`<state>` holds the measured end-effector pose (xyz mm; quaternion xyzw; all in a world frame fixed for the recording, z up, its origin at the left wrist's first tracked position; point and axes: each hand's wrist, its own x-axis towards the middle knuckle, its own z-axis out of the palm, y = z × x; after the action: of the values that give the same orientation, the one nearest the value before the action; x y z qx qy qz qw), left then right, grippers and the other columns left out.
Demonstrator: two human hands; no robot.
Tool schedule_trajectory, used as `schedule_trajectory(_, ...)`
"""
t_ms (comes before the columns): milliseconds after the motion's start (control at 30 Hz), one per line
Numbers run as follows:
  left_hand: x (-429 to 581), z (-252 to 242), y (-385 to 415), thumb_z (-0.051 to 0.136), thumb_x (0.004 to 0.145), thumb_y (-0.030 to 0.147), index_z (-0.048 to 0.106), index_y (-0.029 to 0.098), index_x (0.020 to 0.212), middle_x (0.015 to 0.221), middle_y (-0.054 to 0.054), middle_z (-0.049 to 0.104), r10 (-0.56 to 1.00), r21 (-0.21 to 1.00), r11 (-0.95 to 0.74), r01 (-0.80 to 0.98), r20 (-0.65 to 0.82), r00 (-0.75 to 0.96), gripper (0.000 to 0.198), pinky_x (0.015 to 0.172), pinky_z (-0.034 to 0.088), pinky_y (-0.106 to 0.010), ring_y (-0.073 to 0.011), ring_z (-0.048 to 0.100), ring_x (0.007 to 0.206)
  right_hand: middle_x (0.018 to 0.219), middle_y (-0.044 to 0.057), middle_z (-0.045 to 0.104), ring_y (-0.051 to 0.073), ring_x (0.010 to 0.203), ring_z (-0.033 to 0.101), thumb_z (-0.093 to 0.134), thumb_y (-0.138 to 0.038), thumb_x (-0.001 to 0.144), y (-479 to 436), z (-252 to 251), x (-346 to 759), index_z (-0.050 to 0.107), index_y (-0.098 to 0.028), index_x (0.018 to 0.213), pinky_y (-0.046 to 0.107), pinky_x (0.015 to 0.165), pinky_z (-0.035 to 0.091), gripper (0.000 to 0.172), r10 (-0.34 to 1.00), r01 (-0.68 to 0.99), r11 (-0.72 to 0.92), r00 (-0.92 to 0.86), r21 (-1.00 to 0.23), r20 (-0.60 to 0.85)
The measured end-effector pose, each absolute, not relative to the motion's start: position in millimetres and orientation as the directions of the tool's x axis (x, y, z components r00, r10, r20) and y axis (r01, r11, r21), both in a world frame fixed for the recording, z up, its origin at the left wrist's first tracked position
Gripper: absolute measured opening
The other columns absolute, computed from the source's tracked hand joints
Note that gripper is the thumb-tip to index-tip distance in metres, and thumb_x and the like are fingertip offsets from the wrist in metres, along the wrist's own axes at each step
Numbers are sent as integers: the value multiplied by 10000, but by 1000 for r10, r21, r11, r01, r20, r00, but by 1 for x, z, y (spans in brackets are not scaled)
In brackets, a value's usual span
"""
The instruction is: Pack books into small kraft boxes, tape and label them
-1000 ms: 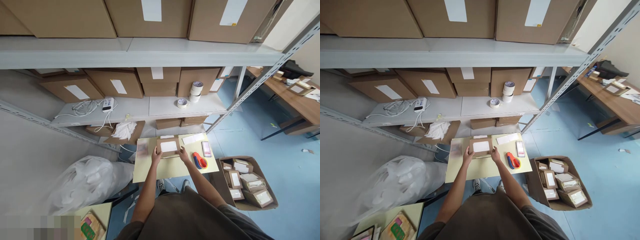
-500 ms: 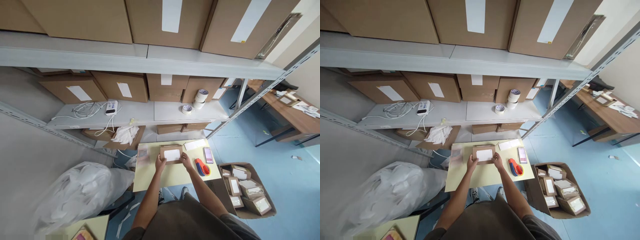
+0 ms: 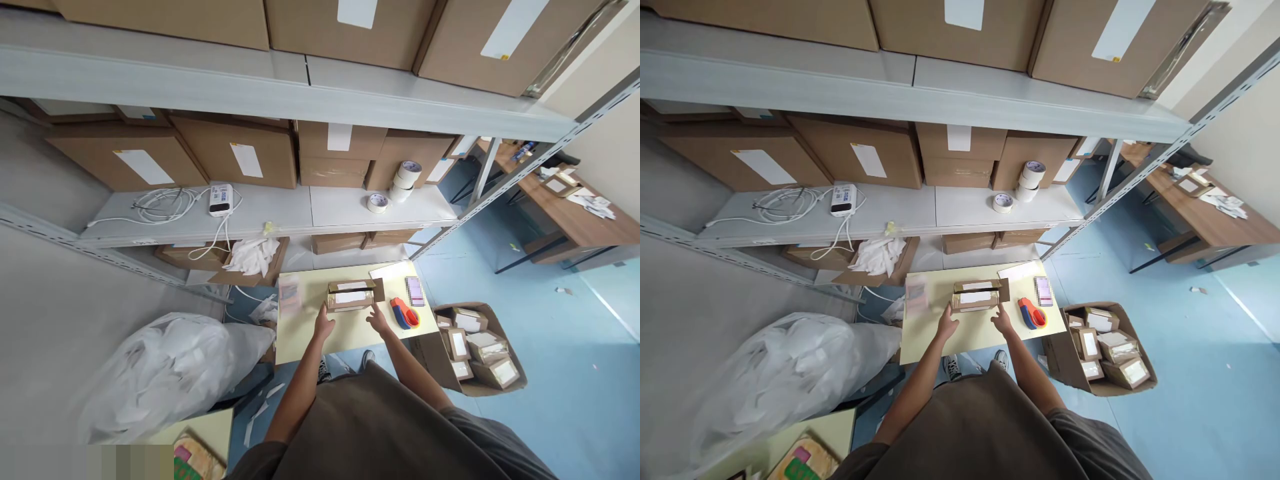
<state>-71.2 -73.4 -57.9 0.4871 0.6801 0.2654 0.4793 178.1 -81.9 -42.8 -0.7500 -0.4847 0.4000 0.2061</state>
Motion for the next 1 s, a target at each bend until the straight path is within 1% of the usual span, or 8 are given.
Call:
schedule_trajectory(100,-75,-48,-65,681,806,157,508,205,1543,1585,-123,545,961,852,275,446,-248,-119,758,1211,403,-364,-272,506,1470,1510,144,593,261,1196,701,556,-234,792,-78,-24,183,466,-240,1531,360,939,584,745,875,516,-480,342,-709,-344)
schedule_trajectory(200,-73,-36,-51,660,875,293,634,200,1403,1451,-116,654,979,872,200,447,-158,-129,536,1169,447,-363,-259,597,1361,1443,161,628,277,1221,671,545,-295,869,-70,-5,188,486,-200,1515,384,995,563,655,892,555,-404,417,-728,-177)
schedule_trajectory(300,-66,-29,-38,606,934,424,737,180,1184,1226,-114,755,968,897,242,371,-197,-155,373,1067,518,-366,-259,681,1199,1411,162,636,284,1241,642,533,-315,904,-62,8,191,500,-197,1505,391,984,570,614,910,592,-351,399,-726,-114)
schedule_trajectory(433,-60,-26,-28,514,994,477,775,195,822,1032,-105,783,969,911,221,349,-246,28,421,1010,543,-370,-255,718,1078,1416,162,618,275,1243,639,524,-274,910,-55,13,204,571,-188,1434,355,967,573,533,919,598,-341,373,-725,-125)
schedule_trajectory(533,-56,-28,-30,689,891,320,801,212,970,1190,-88,762,977,877,126,464,-191,97,174,1101,501,-397,-261,670,1207,1410,158,627,288,1258,632,549,-254,908,-52,14,218,622,-178,1380,365,1025,543,484,931,664,-347,329,-663,-158)
schedule_trajectory(700,-42,-35,-40,770,729,84,671,238,1385,1658,-90,444,982,759,81,646,-171,78,681,1241,382,-433,-306,420,1515,1499,151,595,307,1422,517,556,-321,973,-47,11,232,551,-186,1497,398,1158,428,541,954,809,-278,170,-518,-246)
schedule_trajectory(867,-29,-37,-48,753,761,80,709,210,1338,1730,-98,313,980,683,103,723,-195,45,593,1246,379,-459,-355,421,1508,1285,170,724,304,1211,661,548,-361,999,-38,2,226,450,-172,1584,370,993,491,622,867,865,-267,23,-424,-497)
schedule_trajectory(1000,-26,-31,-52,770,796,131,804,227,1148,1722,-58,343,975,633,111,766,-217,37,366,1227,411,-447,-341,466,1470,1306,226,678,360,1267,588,588,-363,976,-21,2,219,586,-163,1471,437,992,478,533,884,949,-179,40,-258,-465)
